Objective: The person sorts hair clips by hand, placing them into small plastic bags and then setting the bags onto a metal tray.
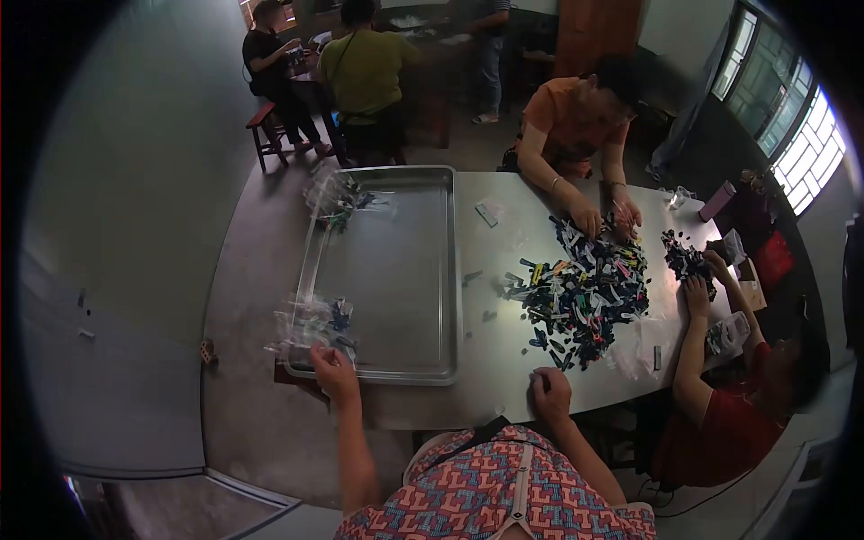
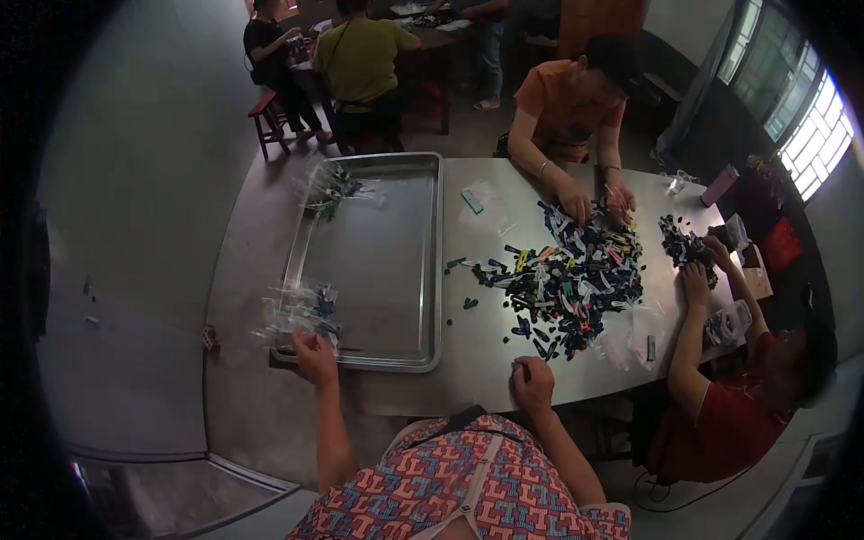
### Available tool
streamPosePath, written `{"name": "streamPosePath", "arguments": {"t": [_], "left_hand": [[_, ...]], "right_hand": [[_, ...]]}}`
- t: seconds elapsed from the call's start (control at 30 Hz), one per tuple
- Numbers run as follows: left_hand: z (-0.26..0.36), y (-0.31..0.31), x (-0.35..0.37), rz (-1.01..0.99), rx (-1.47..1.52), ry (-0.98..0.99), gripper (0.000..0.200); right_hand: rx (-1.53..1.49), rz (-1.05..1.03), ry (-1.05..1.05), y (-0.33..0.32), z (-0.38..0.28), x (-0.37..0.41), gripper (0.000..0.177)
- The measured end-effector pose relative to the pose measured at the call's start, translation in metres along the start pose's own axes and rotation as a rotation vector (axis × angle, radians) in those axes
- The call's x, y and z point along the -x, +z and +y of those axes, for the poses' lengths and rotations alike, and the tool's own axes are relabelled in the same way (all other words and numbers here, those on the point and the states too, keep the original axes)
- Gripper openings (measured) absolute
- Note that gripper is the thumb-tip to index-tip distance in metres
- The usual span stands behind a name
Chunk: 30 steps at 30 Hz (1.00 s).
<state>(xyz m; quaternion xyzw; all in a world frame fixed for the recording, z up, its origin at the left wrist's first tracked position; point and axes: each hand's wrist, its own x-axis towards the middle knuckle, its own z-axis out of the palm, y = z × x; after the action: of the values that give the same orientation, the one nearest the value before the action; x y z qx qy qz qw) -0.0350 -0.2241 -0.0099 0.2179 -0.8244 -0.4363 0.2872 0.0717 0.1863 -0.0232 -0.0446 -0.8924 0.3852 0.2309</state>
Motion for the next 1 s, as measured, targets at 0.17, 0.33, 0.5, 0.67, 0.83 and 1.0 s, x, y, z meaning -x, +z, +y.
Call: {"name": "streamPosePath", "arguments": {"t": [0.17,0.33,0.5,0.67,0.83,1.0], "left_hand": [[0.0,-0.001,-0.001,0.098,-0.035,0.113,0.053],[0.022,-0.014,-0.001,0.24,-0.434,0.441,0.062],[0.024,-0.02,-0.004,0.008,-0.601,0.445,0.05],[0.025,-0.017,-0.007,-0.07,-0.696,0.372,0.036],[0.031,-0.021,-0.011,-0.11,-0.793,0.288,0.031],[0.031,-0.026,-0.007,-0.061,-0.683,0.335,0.04]], "right_hand": [[0.027,0.012,0.019,0.001,-0.002,0.0,0.007],[0.055,0.043,-0.007,0.002,-0.002,0.001,0.007],[0.064,0.04,0.043,0.003,-0.002,0.003,0.007],[0.066,0.059,0.034,0.005,0.0,0.004,0.008],[0.086,0.051,0.032,0.003,-0.002,0.003,0.008],[0.062,0.042,0.042,0.002,-0.001,0.003,0.008]]}}
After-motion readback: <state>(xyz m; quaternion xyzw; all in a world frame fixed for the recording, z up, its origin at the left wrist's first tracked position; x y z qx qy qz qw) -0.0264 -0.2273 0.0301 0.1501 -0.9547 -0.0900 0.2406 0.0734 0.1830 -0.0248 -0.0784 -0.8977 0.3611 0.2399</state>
